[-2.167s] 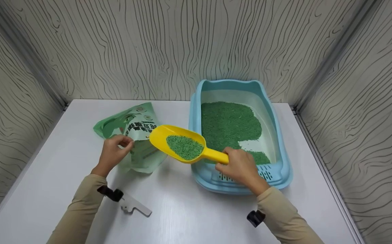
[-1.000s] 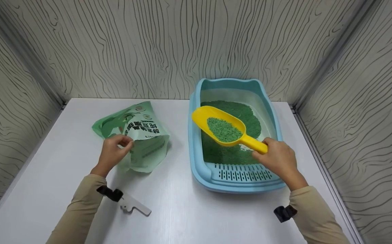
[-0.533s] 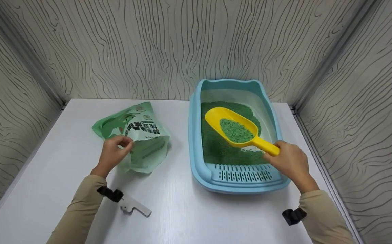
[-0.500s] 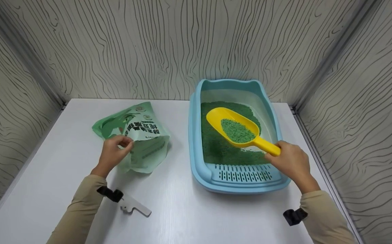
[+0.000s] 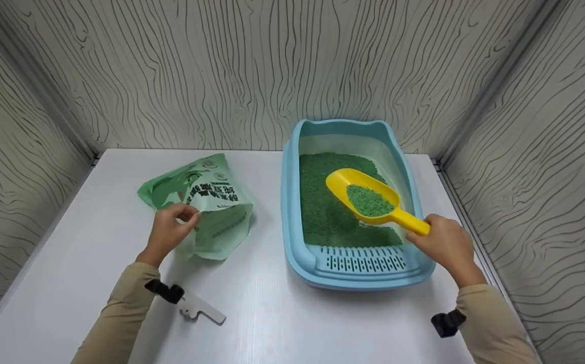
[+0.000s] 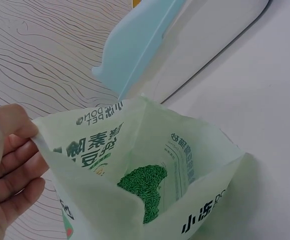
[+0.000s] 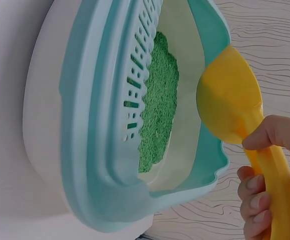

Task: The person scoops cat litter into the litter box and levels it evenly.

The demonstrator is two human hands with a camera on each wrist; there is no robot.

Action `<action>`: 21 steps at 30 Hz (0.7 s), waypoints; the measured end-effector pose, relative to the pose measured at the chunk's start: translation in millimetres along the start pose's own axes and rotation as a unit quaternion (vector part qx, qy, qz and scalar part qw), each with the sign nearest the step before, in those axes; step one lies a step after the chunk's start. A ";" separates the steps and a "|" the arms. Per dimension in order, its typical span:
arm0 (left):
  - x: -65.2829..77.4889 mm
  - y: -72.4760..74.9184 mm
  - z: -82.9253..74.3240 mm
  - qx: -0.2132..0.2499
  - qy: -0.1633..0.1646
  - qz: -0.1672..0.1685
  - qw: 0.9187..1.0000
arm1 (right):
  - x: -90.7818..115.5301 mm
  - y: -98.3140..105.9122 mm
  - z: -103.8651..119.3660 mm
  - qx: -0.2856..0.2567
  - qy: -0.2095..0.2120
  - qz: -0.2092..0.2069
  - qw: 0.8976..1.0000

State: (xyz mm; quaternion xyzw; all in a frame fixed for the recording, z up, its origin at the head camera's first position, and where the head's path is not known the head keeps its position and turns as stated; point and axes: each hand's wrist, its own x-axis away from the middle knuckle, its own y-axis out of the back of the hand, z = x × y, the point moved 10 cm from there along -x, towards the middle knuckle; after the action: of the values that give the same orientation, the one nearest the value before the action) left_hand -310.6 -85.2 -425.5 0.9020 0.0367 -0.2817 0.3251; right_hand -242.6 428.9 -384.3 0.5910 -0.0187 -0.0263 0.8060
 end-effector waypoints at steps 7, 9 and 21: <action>0.9 -0.7 0.3 -0.002 -0.003 -0.002 1.000 | 0.4 -3.9 -6.0 0.007 -0.008 0.021 1.000; 0.8 -0.7 0.8 -0.003 -0.003 -0.002 1.000 | 0.6 -5.2 -6.1 0.009 -0.011 0.029 0.999; 0.8 -0.7 -0.3 0.001 -0.006 0.000 1.000 | 5.9 -11.6 -12.3 0.029 -0.030 0.091 0.995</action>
State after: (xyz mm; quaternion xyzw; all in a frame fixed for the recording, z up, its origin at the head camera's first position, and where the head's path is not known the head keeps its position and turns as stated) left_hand -310.0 -84.5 -426.1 0.9006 0.0348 -0.2867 0.3248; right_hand -236.2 436.7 -399.1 0.6089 -0.0973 0.0299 0.7867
